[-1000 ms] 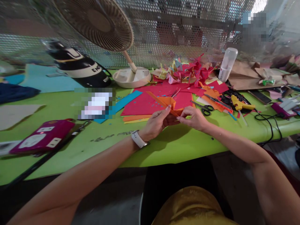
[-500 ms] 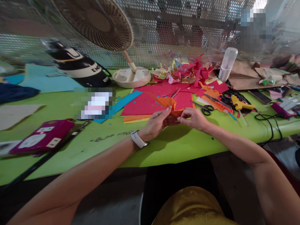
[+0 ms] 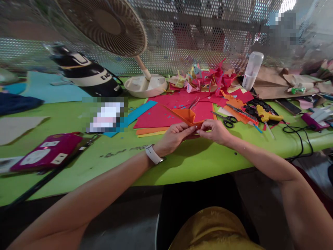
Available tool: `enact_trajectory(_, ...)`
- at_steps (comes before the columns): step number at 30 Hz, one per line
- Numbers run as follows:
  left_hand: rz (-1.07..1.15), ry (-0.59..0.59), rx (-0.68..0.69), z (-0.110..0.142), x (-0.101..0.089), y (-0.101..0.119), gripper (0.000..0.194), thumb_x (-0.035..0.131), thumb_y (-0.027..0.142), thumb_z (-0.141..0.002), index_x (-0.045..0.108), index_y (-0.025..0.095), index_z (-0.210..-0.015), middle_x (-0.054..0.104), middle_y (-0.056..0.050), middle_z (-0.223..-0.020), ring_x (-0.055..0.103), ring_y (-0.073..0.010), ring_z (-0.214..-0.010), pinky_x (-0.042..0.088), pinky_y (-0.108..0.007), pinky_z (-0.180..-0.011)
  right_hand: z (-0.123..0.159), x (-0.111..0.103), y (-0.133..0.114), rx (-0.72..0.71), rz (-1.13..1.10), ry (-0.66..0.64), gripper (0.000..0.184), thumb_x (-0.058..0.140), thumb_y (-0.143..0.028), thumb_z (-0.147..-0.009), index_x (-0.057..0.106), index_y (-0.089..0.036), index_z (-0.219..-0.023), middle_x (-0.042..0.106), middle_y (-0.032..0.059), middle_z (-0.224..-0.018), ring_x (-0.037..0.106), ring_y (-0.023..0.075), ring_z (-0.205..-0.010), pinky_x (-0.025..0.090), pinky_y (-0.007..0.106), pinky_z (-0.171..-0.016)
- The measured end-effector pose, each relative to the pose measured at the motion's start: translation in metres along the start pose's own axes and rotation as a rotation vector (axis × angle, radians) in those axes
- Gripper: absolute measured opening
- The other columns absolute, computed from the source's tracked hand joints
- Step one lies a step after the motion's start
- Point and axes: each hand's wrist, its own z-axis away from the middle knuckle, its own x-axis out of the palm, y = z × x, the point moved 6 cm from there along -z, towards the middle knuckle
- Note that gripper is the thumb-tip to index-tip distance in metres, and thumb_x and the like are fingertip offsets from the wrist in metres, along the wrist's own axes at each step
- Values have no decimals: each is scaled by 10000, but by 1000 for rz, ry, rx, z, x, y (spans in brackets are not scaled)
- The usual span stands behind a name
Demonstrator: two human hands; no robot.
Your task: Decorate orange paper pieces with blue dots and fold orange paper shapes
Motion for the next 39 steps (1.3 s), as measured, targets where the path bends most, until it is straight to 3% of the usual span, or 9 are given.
enact_trajectory(11, 17, -48, -26, 0, -1, 2, 277, 825, 359, -680, 744, 137, -825, 760, -70, -834, 708, -179, -799, 565, -376, -897, 0, -1, 2, 11, -15, -7, 224, 644, -304, -806, 591, -187, -623, 612, 5, -672, 548, 111, -610, 463, 272, -619)
enact_trajectory(20, 41, -51, -52, -3, -4, -3, 241, 776, 307, -678, 757, 130, -841, 776, -103, -917, 728, -247, -886, 562, -449, -921, 0, 0, 3, 10, -47, -7, 264, 642, -368, -805, 585, -175, -635, 598, 4, -664, 528, 101, -605, 459, 264, -616)
enact_trajectory(25, 128, -76, -51, -4, -2, -2, 148, 700, 182, -617, 739, 134, -752, 780, -98, -862, 726, -281, -950, 553, -480, -945, -1, 2, 7, 30, -85, 11, 317, 656, -421, -800, 573, -173, -620, 564, -6, -638, 483, 90, -575, 425, 255, -571)
enact_trajectory(29, 201, -120, -80, -5, -2, -3, 202, 624, 123, -547, 728, 133, -721, 782, -109, -875, 721, -306, -997, 539, -498, -963, -1, 3, 8, 65, -109, -2, 344, 656, -451, -796, 564, -173, -615, 546, -13, -616, 457, 83, -554, 406, 250, -548)
enact_trajectory(39, 176, -124, -85, -6, -2, -6, 231, 611, 145, -552, 731, 144, -750, 779, -117, -915, 709, -304, -1025, 544, -479, -932, -1, 3, 10, 85, -113, -16, 351, 669, -456, -789, 558, -175, -611, 561, -9, -622, 467, 83, -557, 407, 247, -546)
